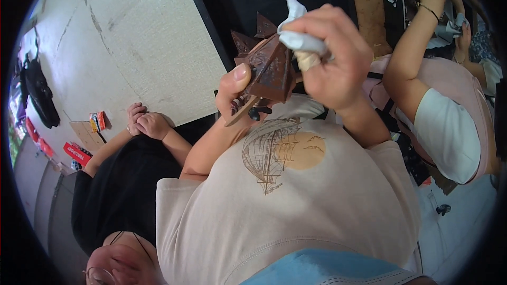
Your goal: The person wipes small pyramid-shaped plastic parts clean with a white cloth.
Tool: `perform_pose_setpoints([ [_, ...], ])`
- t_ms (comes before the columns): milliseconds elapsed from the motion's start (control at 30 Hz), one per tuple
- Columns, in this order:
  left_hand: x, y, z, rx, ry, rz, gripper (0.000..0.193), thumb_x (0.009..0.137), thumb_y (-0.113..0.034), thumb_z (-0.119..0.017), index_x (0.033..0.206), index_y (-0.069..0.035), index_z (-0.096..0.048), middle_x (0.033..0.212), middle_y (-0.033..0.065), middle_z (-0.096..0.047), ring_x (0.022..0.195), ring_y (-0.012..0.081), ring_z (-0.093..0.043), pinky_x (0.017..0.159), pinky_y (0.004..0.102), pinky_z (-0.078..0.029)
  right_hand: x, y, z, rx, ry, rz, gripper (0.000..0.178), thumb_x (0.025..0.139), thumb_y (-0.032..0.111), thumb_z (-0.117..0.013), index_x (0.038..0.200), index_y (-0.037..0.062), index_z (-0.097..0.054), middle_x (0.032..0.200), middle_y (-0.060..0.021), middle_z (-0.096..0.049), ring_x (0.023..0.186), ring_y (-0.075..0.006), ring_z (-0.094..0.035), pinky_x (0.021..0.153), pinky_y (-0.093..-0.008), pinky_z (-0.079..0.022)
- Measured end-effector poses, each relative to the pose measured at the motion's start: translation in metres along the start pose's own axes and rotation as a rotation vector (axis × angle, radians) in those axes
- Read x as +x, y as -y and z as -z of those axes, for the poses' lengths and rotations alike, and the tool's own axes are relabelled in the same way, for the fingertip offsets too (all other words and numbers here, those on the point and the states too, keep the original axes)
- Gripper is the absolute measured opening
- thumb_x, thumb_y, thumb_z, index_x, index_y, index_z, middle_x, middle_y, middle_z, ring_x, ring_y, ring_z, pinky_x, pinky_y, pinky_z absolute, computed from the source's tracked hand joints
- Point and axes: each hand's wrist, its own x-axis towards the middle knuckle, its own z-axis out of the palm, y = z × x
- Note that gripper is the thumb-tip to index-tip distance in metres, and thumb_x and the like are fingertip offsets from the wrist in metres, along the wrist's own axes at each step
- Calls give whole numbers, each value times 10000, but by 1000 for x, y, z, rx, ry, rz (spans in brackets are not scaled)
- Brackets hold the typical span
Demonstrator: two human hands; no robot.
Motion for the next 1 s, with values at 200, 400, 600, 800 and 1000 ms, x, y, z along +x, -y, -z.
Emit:
perform_pose_setpoints([
  [200, 0, 0, -4, -75, -47, -84, 659, 884, -511, -450, 1260, 29, -490, 1092, 191, -634, 828, 259, -649, 634, 346, -523, -6, 6, -1, 54, 4, -51, 213, 675, -54, -671, 875, 20, -663, 814, -99, -611, 689, -225, -612, 599, -276, -497],
  [400, -1, 5, -5, -18, -74, -69, 660, 884, -507, -460, 1258, 36, -483, 1058, 196, -640, 826, 260, -648, 637, 337, -532, -17, 12, -2, 112, -45, -61, 268, 645, -103, -616, 873, 26, -669, 821, -82, -624, 694, -216, -621, 602, -272, -501],
  [600, 2, 4, -5, -14, -81, -45, 658, 875, -497, -482, 1271, 29, -478, 1106, 189, -628, 878, 273, -648, 668, 347, -539, -19, 3, 0, 61, -28, -26, 181, 736, -58, -640, 916, -37, -648, 850, -124, -628, 711, -210, -586, 626, -277, -469],
  [800, 4, 6, -9, 19, -95, -51, 666, 875, -499, -477, 1277, 32, -474, 1101, 185, -632, 865, 290, -655, 661, 341, -541, -13, 1, 2, 56, -63, -20, 135, 785, 10, -667, 908, -44, -649, 840, -125, -627, 698, -209, -583, 630, -280, -470],
  [1000, 1, 7, -5, 63, -64, -43, 634, 885, -496, -474, 1225, 38, -504, 1000, 159, -645, 713, 228, -633, 561, 306, -501, -9, 1, 5, 55, -65, -66, 166, 734, -28, -631, 896, -1, -656, 804, -101, -600, 664, -204, -594, 583, -275, -489],
])
